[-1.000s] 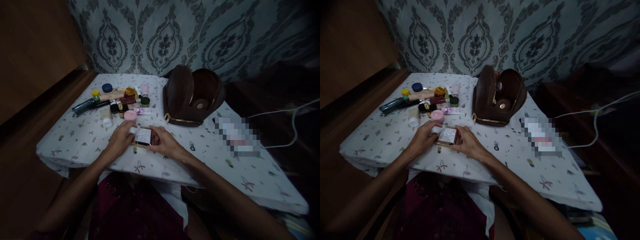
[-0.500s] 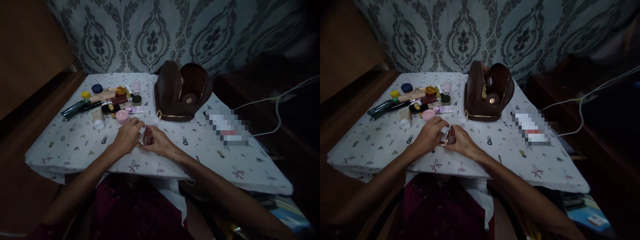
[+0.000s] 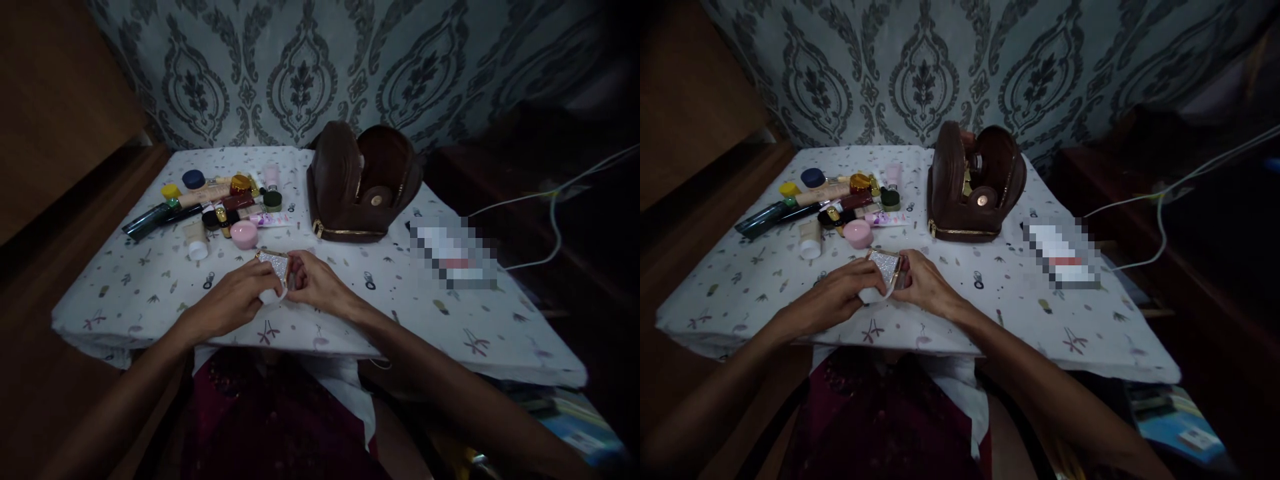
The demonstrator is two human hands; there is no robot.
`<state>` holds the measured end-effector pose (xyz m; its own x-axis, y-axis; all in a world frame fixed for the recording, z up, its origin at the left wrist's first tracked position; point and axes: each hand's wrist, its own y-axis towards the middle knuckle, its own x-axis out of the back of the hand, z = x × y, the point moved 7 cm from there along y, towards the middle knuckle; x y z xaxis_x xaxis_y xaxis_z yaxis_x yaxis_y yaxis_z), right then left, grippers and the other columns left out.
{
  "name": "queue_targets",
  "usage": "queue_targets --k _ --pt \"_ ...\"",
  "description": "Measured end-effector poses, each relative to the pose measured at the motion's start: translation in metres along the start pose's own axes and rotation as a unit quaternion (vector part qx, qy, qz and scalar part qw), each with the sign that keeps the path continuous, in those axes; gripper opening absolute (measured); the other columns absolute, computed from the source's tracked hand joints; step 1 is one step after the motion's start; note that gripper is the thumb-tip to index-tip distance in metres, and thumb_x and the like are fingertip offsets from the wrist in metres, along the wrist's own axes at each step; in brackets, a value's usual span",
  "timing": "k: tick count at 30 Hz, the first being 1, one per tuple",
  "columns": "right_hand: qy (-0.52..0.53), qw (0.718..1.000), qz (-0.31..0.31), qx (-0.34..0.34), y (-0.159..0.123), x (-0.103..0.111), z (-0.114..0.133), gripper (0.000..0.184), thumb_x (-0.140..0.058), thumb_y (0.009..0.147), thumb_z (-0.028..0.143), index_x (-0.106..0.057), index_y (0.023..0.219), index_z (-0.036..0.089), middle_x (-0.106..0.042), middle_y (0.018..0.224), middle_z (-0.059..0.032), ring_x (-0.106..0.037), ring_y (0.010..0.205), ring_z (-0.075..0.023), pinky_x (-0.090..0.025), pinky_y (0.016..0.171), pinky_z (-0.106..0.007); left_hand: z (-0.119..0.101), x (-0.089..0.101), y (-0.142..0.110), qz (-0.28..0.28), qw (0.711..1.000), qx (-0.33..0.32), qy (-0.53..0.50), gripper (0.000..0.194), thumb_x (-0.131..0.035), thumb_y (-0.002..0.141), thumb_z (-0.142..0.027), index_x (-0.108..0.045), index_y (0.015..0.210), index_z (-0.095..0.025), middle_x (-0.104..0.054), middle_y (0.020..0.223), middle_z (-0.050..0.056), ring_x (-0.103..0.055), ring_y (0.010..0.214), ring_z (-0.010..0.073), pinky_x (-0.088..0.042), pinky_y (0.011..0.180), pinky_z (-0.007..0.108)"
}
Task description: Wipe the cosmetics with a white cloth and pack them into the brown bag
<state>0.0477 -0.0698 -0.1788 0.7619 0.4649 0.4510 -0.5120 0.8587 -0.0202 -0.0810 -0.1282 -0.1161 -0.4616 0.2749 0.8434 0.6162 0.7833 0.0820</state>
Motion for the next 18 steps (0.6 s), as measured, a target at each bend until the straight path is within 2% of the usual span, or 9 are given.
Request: queue_targets --k 4,7,12,18 --pt "-0.002 1.0 -0.003 0.001 -0.001 0.001 0.004 0.059 -0.08 0.063 0.023 -0.052 0.115 0.018 -0.056 0.092 -0.001 -0.053 0.071 -0.0135 -0.045 0.062 -0.028 0.016 0.009 -0.005 -0.029 0.999 0.021 -0.018 0.049 -0.043 0.07 0.009 -0.064 0.102 -0.022 -0.063 0.112 0.003 -0.057 0.112 0.0216 -0.048 0.097 0.038" --pt "-0.001 1.0 0.003 0.004 -0.001 0.0 0.005 0.051 -0.079 0.064 0.022 -0.054 0.107 0.019 -0.055 0.087 0.0014 -0.052 0.067 -0.0123 -0.044 0.06 -0.028 0.037 0.015 0.006 -0.09 0.995 0.047 -0.025 0.047 -0.046 0.067 0.008 -0.065 0.099 -0.022 -0.063 0.102 0.002 -0.058 0.106 0.022 -0.048 0.094 0.038" --pt "0.0 1.0 -0.005 -0.008 0.0 0.0 0.002 0.057 -0.082 0.061 0.022 -0.053 0.11 0.019 -0.055 0.089 0.0016 -0.052 0.065 -0.0114 -0.045 0.059 -0.028 0.068 0.02 0.018 -0.189 0.977 0.092 -0.047 0.044 -0.049 0.068 0.005 -0.068 0.099 -0.02 -0.063 0.097 0.004 -0.061 0.096 0.0225 -0.048 0.089 0.038" --pt "0.001 1.0 -0.005 -0.011 -0.001 0.0 0.003 0.058 -0.081 0.063 0.022 -0.053 0.114 0.019 -0.056 0.092 0.0005 -0.053 0.065 -0.0112 -0.046 0.059 -0.027 0.065 0.016 -0.008 -0.205 0.971 0.097 -0.07 0.046 -0.048 0.068 0.005 -0.066 0.102 -0.021 -0.063 0.109 0.004 -0.061 0.102 0.0217 -0.048 0.09 0.037"
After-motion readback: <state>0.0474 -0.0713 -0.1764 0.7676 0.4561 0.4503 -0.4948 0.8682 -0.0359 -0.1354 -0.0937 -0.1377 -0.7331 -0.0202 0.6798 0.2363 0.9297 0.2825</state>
